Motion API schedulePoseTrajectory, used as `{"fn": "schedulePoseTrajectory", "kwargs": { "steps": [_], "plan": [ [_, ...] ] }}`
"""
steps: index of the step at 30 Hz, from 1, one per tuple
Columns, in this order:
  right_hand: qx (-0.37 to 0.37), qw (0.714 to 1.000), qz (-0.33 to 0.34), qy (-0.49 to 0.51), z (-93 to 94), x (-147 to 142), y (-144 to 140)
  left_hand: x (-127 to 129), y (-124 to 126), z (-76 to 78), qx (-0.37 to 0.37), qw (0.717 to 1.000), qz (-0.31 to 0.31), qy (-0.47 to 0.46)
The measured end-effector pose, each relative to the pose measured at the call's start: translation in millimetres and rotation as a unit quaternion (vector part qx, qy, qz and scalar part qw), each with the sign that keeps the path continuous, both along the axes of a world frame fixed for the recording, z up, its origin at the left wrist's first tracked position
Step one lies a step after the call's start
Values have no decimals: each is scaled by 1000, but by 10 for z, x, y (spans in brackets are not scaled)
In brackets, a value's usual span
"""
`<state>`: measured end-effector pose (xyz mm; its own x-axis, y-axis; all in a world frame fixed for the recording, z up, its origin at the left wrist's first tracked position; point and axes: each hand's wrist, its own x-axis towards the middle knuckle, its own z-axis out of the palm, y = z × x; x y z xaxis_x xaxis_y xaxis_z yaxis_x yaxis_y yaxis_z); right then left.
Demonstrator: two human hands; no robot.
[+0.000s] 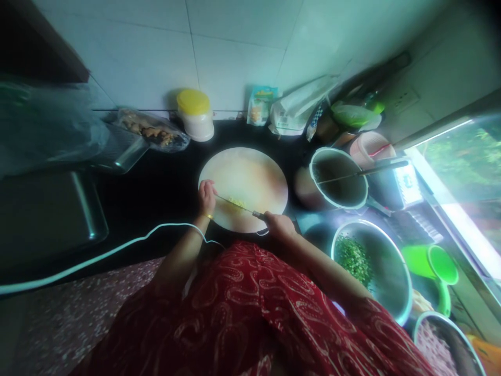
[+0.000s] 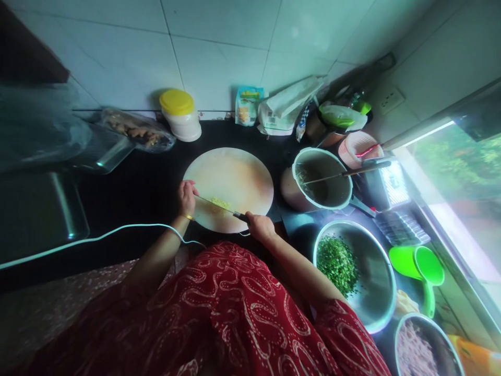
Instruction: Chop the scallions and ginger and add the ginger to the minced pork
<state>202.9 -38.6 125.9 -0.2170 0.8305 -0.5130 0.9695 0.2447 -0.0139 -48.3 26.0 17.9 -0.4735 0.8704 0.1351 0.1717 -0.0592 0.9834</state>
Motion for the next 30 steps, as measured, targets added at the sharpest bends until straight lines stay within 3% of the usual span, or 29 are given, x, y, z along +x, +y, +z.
{"fn": "schedulePoseTrajectory", "kwargs": {
  "steps": [3, 10, 25, 30],
  "plan": [
    [15, 1000, 15, -1, -15, 23, 59, 26, 39, 3, -12, 999, 28, -20],
    [15, 1000, 2, -1, -67, 26, 16, 51, 59, 81, 3, 1000, 2, 0],
    [-5, 1000, -11, -1, -33, -47, -70, -9, 18, -3, 6, 1000, 1, -2],
    [22, 1000, 9, 1, -6, 15, 97, -1, 72, 34, 2, 1000, 21, -18]
  ]
}}
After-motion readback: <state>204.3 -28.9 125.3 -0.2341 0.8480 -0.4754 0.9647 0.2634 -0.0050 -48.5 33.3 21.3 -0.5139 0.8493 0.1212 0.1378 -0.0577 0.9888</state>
